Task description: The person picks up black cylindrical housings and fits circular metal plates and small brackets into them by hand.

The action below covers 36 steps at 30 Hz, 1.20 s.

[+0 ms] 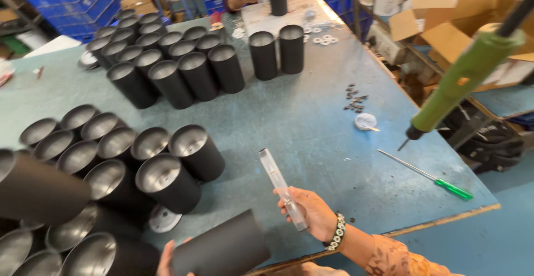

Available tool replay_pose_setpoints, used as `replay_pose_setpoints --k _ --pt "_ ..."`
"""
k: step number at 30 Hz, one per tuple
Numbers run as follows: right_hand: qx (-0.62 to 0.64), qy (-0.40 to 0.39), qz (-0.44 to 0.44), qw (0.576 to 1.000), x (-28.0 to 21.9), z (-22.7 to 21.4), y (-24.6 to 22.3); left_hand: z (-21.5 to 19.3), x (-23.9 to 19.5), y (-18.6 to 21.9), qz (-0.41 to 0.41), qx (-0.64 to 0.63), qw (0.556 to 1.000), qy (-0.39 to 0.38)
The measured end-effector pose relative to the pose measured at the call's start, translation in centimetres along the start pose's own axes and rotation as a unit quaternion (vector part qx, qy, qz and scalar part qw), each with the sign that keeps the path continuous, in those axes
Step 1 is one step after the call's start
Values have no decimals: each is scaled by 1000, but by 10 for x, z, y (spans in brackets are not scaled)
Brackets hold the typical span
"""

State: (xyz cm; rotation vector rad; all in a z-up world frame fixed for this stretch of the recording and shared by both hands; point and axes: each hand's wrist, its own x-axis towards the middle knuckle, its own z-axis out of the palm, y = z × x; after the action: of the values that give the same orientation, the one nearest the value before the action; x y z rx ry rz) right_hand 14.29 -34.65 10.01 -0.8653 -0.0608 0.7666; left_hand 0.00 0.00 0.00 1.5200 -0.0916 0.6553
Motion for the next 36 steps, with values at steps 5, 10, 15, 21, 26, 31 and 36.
replay_pose_setpoints --k 5,10,15,21,26,31,36 --pt "-86 62 11 994 -5 17 -3 62 -21 24 -161 -363 901 176" --pt "-132 77 8 988 8 2 12 83 8 53 -108 -319 925 175" --pt "-169 81 28 982 25 -8 27 76 5 57 -46 -153 972 171" --pt "-178 63 19 982 32 -9 27 69 6 54 -41 -191 965 174" --pt "-186 55 16 981 23 0 32 58 2 61 -48 -320 927 191" --pt "-240 41 1 970 23 9 36 47 -6 51 -30 -434 882 181" --pt "-276 18 3 961 19 28 43 42 -14 39 -19 -479 856 194"
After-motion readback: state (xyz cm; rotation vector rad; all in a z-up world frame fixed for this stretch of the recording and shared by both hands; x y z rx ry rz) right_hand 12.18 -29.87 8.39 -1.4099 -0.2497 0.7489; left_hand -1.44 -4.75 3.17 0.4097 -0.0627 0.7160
